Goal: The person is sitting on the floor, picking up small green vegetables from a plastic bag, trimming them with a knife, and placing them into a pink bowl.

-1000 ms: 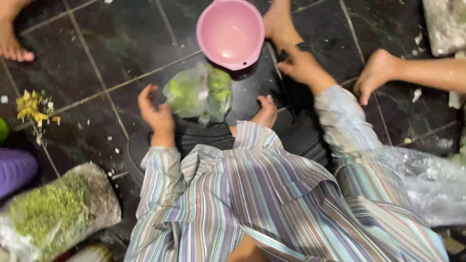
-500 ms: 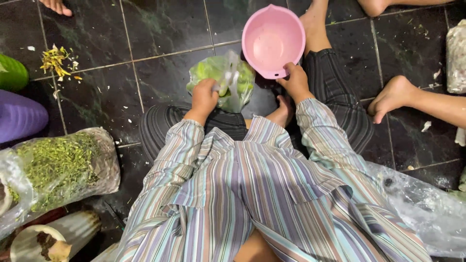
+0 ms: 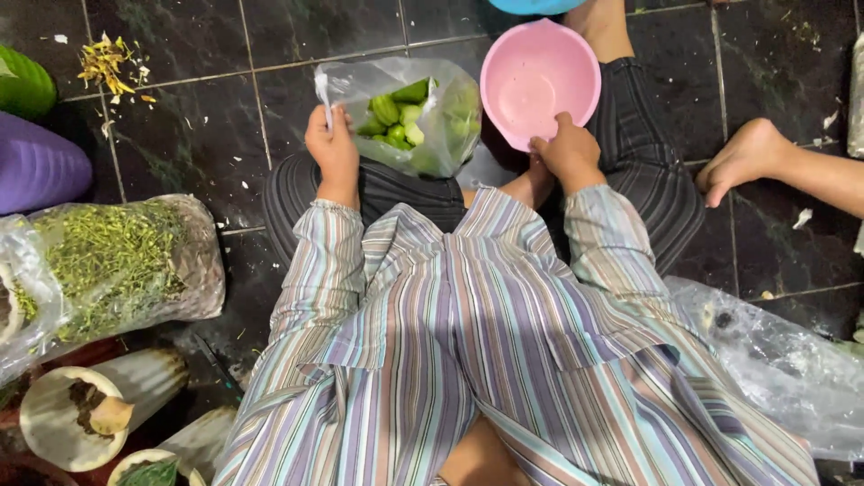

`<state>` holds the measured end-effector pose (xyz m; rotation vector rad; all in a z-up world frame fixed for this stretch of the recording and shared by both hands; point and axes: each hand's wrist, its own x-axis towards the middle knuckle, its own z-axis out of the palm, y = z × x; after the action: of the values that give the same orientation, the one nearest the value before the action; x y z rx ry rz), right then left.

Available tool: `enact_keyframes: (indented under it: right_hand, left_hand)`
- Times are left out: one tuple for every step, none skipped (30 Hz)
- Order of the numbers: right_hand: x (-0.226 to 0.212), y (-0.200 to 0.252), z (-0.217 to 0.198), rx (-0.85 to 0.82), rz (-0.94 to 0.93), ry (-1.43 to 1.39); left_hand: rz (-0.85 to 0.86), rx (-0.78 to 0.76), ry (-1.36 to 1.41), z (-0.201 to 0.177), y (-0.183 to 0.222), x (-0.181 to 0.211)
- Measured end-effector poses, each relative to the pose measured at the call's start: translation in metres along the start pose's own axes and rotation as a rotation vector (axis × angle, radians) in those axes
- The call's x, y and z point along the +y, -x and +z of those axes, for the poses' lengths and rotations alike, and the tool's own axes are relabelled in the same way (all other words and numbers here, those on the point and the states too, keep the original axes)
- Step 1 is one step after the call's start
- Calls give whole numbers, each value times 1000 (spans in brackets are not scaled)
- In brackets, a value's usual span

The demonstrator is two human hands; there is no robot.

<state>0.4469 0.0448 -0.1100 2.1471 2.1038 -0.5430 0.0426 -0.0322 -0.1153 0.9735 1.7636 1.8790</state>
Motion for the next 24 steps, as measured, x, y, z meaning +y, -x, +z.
enact_keyframes:
  right_hand:
    - [-20,10,-9,3,-6,3]
    - [-39,20,-19,165,-195,-302]
    - [-58,30,-28,325,-381,-606]
    - [-90,44,-43,325,-386,-602]
    - [-120,60,-56,230,-515,-580]
    - [-150,77,-69,134,-643,-555]
    - [-161,70,-49,137,-640,-556]
    - [-173,64,-30,210,-719,-348]
    - [-185,55,-13,287,-791,-137]
    - [-183,37,9,296,-788,-136]
    - [-182,17,31,129,-650,2]
    - [-182,-3,52,-37,-508,136]
    - [-175,-10,51,-28,-503,132]
    - [-168,-17,49,-114,-516,72]
    - [-160,-26,47,-198,-529,12]
    - [-154,-44,34,-186,-523,9]
    - [-145,-62,21,-28,-358,-244]
    - [-136,-80,8,131,-187,-492]
    - [-118,-113,6,137,-178,-493]
    - [-100,-147,3,241,-210,-379]
    - [-83,-184,-4,347,-244,-265]
    - [-80,-200,-4,357,-239,-266]
    - [-78,-219,-7,164,-234,-76]
    - [-75,-237,-11,-32,-222,113]
  left_hand:
    - [1,7,2,1,4,0]
    - [-57,-54,49,1,7,0]
    - [-117,-118,97,3,11,-1]
    - [-117,-113,100,5,12,0]
    - [-285,-138,209,6,15,1]
    - [-453,-162,317,8,18,3]
    - [-453,-166,317,6,18,0]
    - [-542,-167,475,3,17,-2]
    - [-626,-170,637,4,13,-3]
    - [-622,-178,639,-3,9,-16]
    - [-716,-155,799,-10,2,-28]
    - [-810,-132,958,-16,-5,-41]
    - [-806,-142,958,-22,-6,-48]
    - [-919,-35,1007,-27,-9,-56]
    - [-1031,71,1054,-31,-12,-64]
    - [-1027,57,1056,-30,-14,-63]
    - [-1025,45,1053,-28,-13,-63]
    - [-1022,32,1050,-26,-12,-63]
    - [-1027,21,1048,-24,-10,-66]
    - [-1002,3,1021,-23,-9,-69]
    - [-972,-18,996,-19,-12,-72]
    - [-970,-30,997,-20,-10,-75]
    - [-991,-30,970,-19,-12,-79]
    - [-1011,-30,942,-18,-13,-82]
